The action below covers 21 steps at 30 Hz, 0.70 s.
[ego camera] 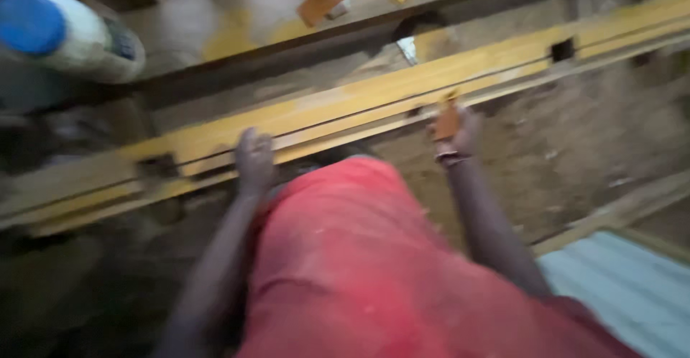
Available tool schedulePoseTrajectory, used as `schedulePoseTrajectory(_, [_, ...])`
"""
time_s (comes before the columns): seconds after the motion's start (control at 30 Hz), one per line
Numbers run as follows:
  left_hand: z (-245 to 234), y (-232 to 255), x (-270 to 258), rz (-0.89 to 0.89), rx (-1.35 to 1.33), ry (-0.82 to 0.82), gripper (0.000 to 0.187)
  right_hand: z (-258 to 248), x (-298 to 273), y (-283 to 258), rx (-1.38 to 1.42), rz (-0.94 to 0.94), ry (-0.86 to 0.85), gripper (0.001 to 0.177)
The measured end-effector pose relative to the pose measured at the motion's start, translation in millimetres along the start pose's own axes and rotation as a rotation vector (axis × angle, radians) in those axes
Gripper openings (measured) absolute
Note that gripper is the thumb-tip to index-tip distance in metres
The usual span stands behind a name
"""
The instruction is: The person sands wooden beams using a piece of sandpaper and applies a yellow substance to the surface by hand.
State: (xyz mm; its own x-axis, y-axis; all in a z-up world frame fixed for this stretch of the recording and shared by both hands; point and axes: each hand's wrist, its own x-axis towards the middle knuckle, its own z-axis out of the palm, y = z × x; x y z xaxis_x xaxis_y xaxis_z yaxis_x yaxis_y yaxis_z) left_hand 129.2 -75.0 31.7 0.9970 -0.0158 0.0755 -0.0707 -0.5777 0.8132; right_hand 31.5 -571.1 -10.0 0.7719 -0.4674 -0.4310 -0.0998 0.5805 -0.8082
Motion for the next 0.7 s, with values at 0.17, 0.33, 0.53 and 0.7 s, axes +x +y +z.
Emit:
schedulePoseTrajectory(0.17, [12.6, 15.5, 17.8, -0.105, -0.150, -0.086, 0.027, 24.9, -17.6, -12.7, -0.009, 0.083, 0.063, 0.034])
schedulePoseTrajectory(0.33, [7.2, 52.2, 22.4, -0.244, -0.446, -0.094, 0.020, 59.3, -11.2, -36.2, -0.186, -0.092, -0.040, 0.037])
schedulePoseTrajectory(0.53, [-7.0, 25.4, 5.1, -0.262, -0.211, -0.004, 0.037, 106.9, 23.0, -12.5, -0.158, 0.012, -0.152, 0.031])
schedulePoseTrajectory(0.7, [-41.4, -11.6, -24.7, -0.223, -0.168, 0.213, 0.033, 194.6, 42.6, 33.7, -0.228, 0.197, -0.342, 0.034])
